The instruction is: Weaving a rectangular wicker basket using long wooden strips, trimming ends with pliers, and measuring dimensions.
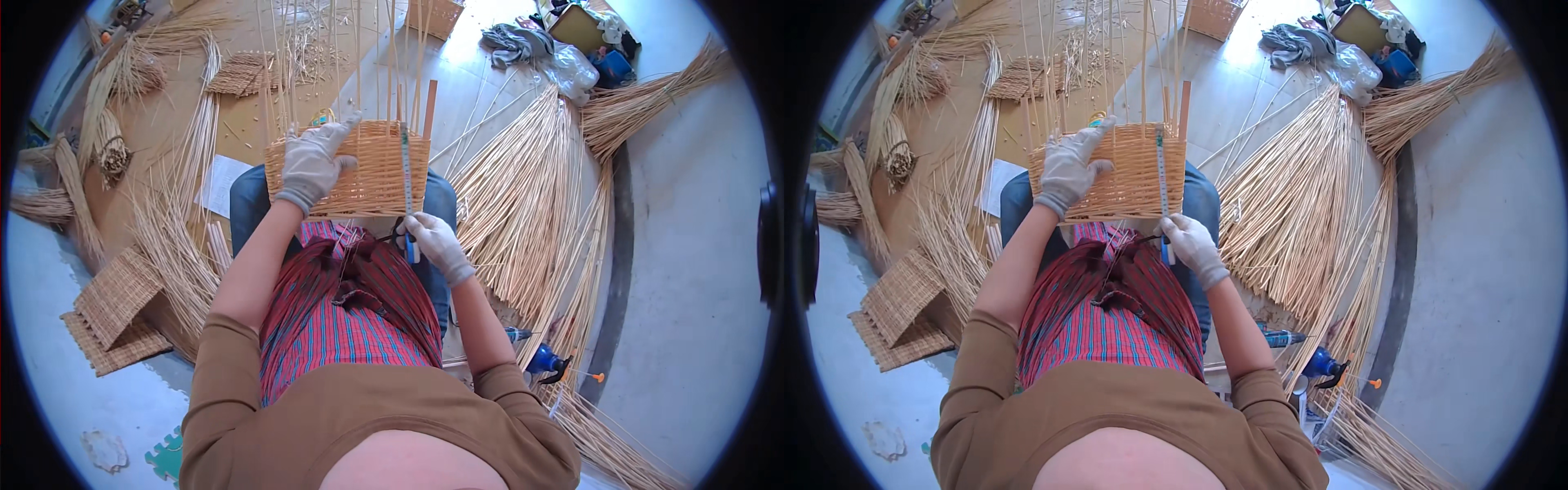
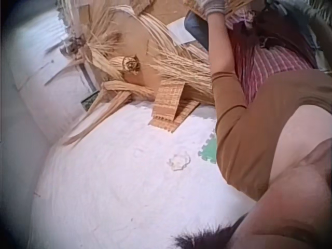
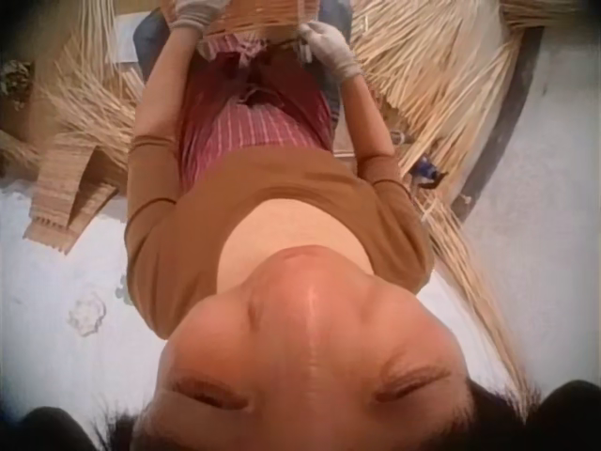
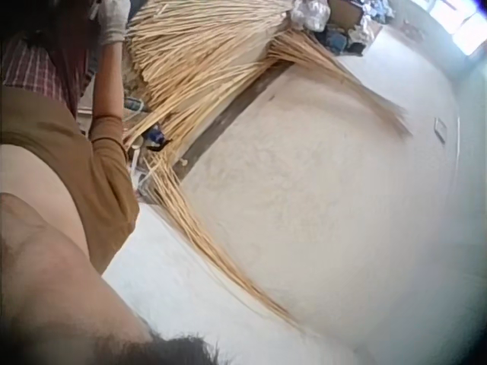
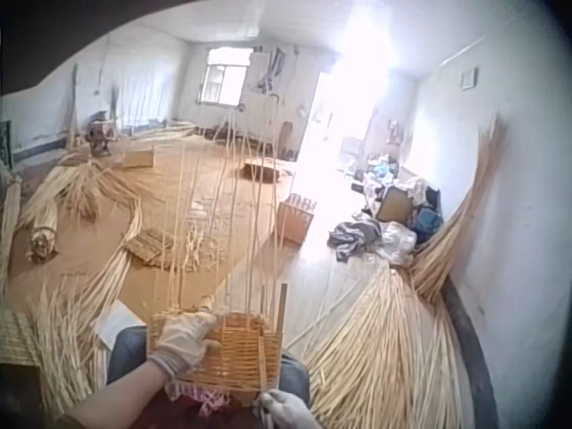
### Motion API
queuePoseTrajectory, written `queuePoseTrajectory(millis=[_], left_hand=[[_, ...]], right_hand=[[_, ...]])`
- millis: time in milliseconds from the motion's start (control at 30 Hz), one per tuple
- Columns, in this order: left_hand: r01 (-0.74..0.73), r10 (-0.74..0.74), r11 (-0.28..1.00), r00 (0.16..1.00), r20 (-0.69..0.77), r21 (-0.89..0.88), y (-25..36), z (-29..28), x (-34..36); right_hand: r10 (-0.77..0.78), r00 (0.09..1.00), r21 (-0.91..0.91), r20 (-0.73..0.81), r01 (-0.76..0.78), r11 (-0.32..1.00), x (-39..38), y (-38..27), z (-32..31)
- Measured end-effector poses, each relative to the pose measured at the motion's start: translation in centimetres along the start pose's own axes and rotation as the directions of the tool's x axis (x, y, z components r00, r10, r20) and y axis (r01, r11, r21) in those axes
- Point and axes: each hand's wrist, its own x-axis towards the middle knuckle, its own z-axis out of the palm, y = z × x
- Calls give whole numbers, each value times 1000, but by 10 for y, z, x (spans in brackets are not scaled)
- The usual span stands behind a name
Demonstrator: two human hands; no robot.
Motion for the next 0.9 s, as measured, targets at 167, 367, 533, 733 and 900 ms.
queuePoseTrajectory(millis=[167, 367, 533, 733, 900], left_hand=[[57, -70, 995, 984, 165, 85, -10, -1, 36], [120, -149, 985, 951, 270, 123, -9, -7, 63], [225, -250, 968, 895, 369, 110, -8, -6, 77], [290, -339, 941, 810, 479, 176, -4, -5, 89], [236, -271, 962, 875, 401, 136, -9, -3, 75]], right_hand=[[-12, 992, -34, -125, 8, 999, 26, 40, 14], [131, 981, -55, -146, -140, 989, 33, 31, 11], [73, 978, -51, -195, -84, 995, 39, 49, 13], [-3, 961, -270, -275, -74, 960, 25, 35, 21], [17, 967, -378, -253, -115, 919, 9, 3, 25]])
